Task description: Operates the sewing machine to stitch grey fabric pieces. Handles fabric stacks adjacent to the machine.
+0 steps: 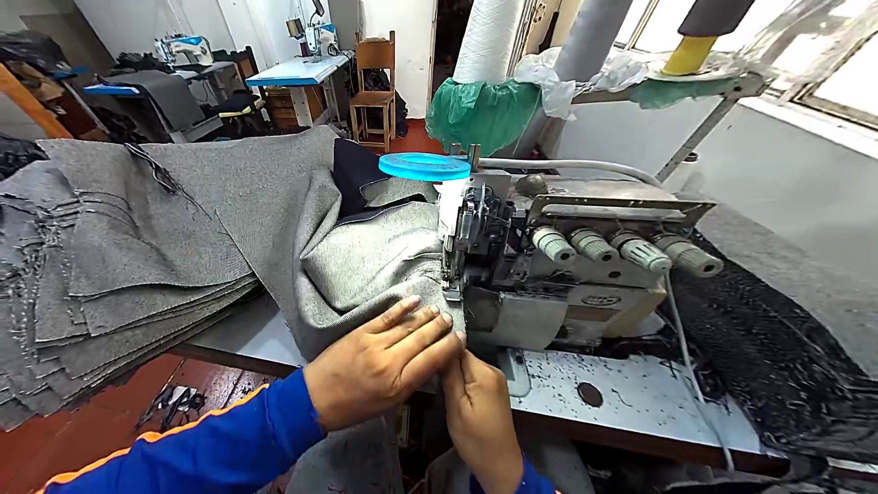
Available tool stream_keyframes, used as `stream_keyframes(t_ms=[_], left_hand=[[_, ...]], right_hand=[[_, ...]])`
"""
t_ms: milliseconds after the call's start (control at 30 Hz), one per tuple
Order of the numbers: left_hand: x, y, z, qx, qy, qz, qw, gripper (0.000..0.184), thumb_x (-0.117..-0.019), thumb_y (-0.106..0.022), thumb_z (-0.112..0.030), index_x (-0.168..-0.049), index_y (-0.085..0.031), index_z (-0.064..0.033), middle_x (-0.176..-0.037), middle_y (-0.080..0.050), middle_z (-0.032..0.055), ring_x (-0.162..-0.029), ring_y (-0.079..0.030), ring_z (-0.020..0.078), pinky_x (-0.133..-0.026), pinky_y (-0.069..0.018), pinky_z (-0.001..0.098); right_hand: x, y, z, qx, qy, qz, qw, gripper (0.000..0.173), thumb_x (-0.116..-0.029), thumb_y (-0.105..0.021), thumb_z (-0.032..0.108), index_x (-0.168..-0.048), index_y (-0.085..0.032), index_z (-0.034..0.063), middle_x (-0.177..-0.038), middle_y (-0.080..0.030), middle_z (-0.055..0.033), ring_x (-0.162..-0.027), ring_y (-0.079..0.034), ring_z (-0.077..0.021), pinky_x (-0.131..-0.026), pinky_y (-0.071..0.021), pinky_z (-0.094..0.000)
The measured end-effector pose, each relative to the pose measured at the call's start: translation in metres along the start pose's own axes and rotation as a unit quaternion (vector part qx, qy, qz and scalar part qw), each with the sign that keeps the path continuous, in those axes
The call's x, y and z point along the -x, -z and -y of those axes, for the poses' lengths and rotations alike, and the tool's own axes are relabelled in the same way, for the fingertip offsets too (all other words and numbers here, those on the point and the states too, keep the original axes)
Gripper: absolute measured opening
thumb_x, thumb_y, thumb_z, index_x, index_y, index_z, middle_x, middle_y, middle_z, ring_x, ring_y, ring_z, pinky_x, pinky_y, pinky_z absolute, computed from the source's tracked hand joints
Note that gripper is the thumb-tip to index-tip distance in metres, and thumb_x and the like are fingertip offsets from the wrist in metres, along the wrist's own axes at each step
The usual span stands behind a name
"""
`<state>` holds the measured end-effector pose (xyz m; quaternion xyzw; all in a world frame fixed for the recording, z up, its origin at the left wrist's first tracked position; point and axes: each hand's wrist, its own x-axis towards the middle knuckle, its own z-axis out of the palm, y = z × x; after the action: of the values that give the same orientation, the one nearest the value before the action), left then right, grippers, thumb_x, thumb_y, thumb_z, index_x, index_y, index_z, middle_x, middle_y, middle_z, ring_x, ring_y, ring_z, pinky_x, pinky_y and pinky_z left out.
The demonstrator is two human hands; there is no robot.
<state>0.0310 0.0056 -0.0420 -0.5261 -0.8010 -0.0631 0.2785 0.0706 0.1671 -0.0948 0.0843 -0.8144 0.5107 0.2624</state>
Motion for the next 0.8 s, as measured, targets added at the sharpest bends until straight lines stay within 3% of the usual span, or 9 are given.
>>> stream_keyframes(t_ms=[100,267,467,567,633,700,733,800], left_hand=[[-0.008,-0.002,0.012,0.027,-0.012,-0.018,0.999,0.024,-0.1036,-0.05,0.0,-0.12,-0.067,-0.0012,-0.118,-0.075,0.0115,-0.116,-0.071,0.0216,-0.108,-0.052,0.0375],[-0.016,-0.01,0.033,0.07,0.002,-0.031,0.997,0.023,-0.0966,-0.056,0.005,-0.104,-0.075,-0.004,-0.11,-0.077,0.0083,-0.111,-0.073,0.0195,-0.106,-0.053,0.0354],[-0.017,-0.016,0.049,0.091,0.011,-0.029,0.995,0.028,-0.0919,-0.055,0.009,-0.105,-0.077,-0.003,-0.112,-0.077,0.0099,-0.113,-0.072,0.0228,-0.109,-0.051,0.0388],[0.021,-0.013,0.036,-0.011,0.093,-0.081,0.992,0.029,-0.0964,-0.054,0.0,-0.115,-0.075,-0.0086,-0.125,-0.073,0.0069,-0.131,-0.06,0.0264,-0.117,-0.0425,0.0457],[0.061,-0.03,0.04,-0.124,0.206,-0.104,0.965,0.041,-0.1002,-0.052,-0.009,-0.139,-0.063,-0.014,-0.149,-0.057,0.009,-0.147,-0.043,0.0346,-0.12,-0.0334,0.0547],[0.082,-0.058,0.071,-0.121,0.283,-0.076,0.948,0.061,-0.0883,-0.058,-0.001,-0.148,-0.053,-0.004,-0.156,-0.043,0.0283,-0.144,-0.031,0.0603,-0.11,-0.028,0.0778],[0.079,-0.071,0.09,-0.075,0.302,-0.061,0.948,0.07,-0.0825,-0.062,0.005,-0.151,-0.048,0.0017,-0.157,-0.035,0.0358,-0.142,-0.026,0.0677,-0.107,-0.0249,0.0828],[0.059,-0.097,0.131,-0.029,0.32,-0.029,0.947,0.077,-0.0842,-0.061,0.009,-0.157,-0.037,0.0006,-0.163,-0.023,0.0352,-0.147,-0.019,0.0641,-0.114,-0.0209,0.0789]], right_hand=[[-0.008,0.001,0.003,0.02,-0.018,0.005,1.0,0.039,-0.1022,-0.045,0.02,-0.069,-0.06,0.0064,-0.053,-0.05,0.0018,-0.046,-0.052,-0.0056,-0.045,-0.0447,-0.0229],[-0.013,0.0,0.008,0.028,-0.012,-0.002,1.0,0.044,-0.1035,-0.045,0.02,-0.063,-0.058,0.0082,-0.051,-0.048,0.0031,-0.045,-0.05,-0.0044,-0.043,-0.0418,-0.0226],[0.027,0.005,0.005,0.019,0.049,0.051,0.997,0.047,-0.1038,-0.045,0.021,-0.062,-0.059,0.0052,-0.052,-0.054,-0.0023,-0.046,-0.053,-0.0071,-0.045,-0.0437,-0.0216],[0.032,0.065,0.017,0.078,0.033,0.058,0.995,0.033,-0.0982,-0.053,0.011,-0.072,-0.068,-0.0037,-0.062,-0.066,-0.011,-0.056,-0.064,-0.0137,-0.056,-0.0539,-0.0263],[0.021,0.129,0.011,0.16,0.012,0.005,0.987,0.027,-0.0982,-0.054,0.01,-0.082,-0.068,-0.0066,-0.07,-0.069,-0.0142,-0.063,-0.068,-0.0153,-0.062,-0.0574,-0.029],[0.007,0.198,-0.003,0.281,0.017,-0.05,0.958,0.028,-0.1002,-0.054,0.014,-0.093,-0.068,-0.0084,-0.083,-0.069,-0.0188,-0.075,-0.068,-0.0216,-0.07,-0.0572,-0.0361],[-0.002,0.232,-0.013,0.343,0.033,-0.057,0.937,0.03,-0.0993,-0.055,0.018,-0.099,-0.07,-0.0077,-0.092,-0.07,-0.0215,-0.082,-0.068,-0.0287,-0.074,-0.0564,-0.0438],[-0.021,0.29,-0.036,0.432,0.06,-0.012,0.9,0.041,-0.0906,-0.061,0.032,-0.113,-0.072,-0.0008,-0.118,-0.068,-0.0233,-0.108,-0.063,-0.0451,-0.089,-0.0495,-0.0617]])
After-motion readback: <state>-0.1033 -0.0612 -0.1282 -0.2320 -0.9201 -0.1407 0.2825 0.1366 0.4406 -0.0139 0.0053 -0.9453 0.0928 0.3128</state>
